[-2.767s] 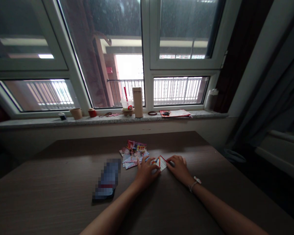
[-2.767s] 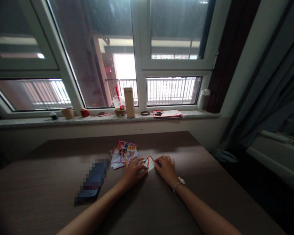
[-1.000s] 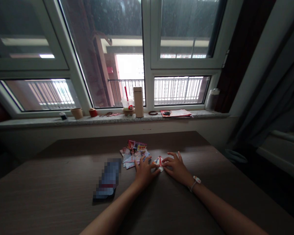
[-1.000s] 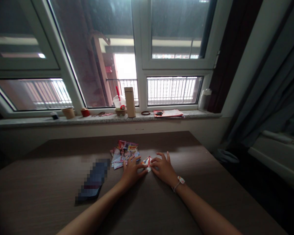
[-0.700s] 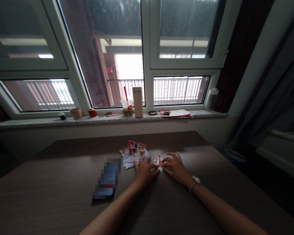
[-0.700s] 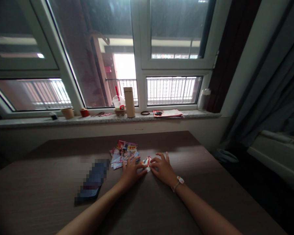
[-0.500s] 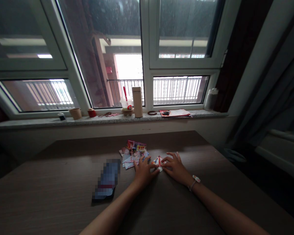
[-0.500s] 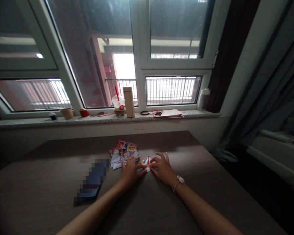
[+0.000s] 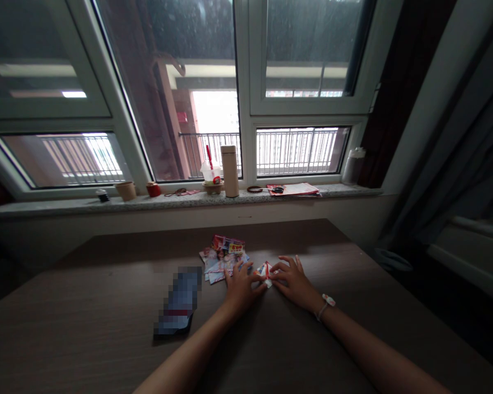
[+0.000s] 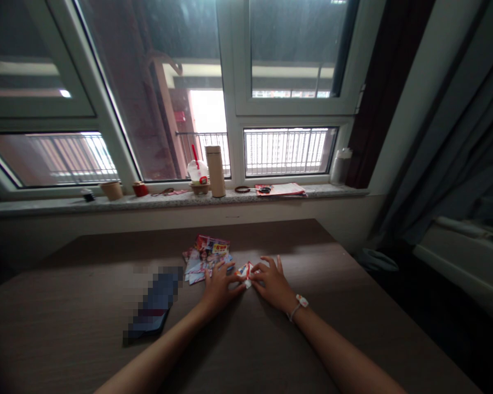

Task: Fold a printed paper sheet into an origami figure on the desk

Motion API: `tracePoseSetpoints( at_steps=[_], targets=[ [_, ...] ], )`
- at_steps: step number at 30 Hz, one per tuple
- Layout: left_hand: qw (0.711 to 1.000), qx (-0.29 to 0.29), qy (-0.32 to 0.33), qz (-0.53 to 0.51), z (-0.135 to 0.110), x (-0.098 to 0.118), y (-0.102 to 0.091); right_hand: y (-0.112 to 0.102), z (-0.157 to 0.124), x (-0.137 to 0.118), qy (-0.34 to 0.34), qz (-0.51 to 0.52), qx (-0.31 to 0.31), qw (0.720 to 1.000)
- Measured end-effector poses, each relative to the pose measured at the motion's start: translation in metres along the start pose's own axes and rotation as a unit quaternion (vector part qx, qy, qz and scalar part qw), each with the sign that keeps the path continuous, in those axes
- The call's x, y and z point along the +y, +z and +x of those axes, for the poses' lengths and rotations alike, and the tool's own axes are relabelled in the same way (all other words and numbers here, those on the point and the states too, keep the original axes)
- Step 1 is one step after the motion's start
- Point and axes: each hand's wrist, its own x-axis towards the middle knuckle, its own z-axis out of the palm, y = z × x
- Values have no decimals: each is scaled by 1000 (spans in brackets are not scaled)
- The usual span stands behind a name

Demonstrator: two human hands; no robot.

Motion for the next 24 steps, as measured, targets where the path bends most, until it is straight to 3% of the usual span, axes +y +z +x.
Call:
tracePoseSetpoints(
  at_steps=[13, 24],
  targets=[
    [999, 22, 30, -23, 1, -4, 3, 0, -1, 1, 4, 4, -9, 1000],
    [999, 33, 0, -2, -3, 1, 0, -4, -2, 2, 4, 14, -7, 1000]
  ],
)
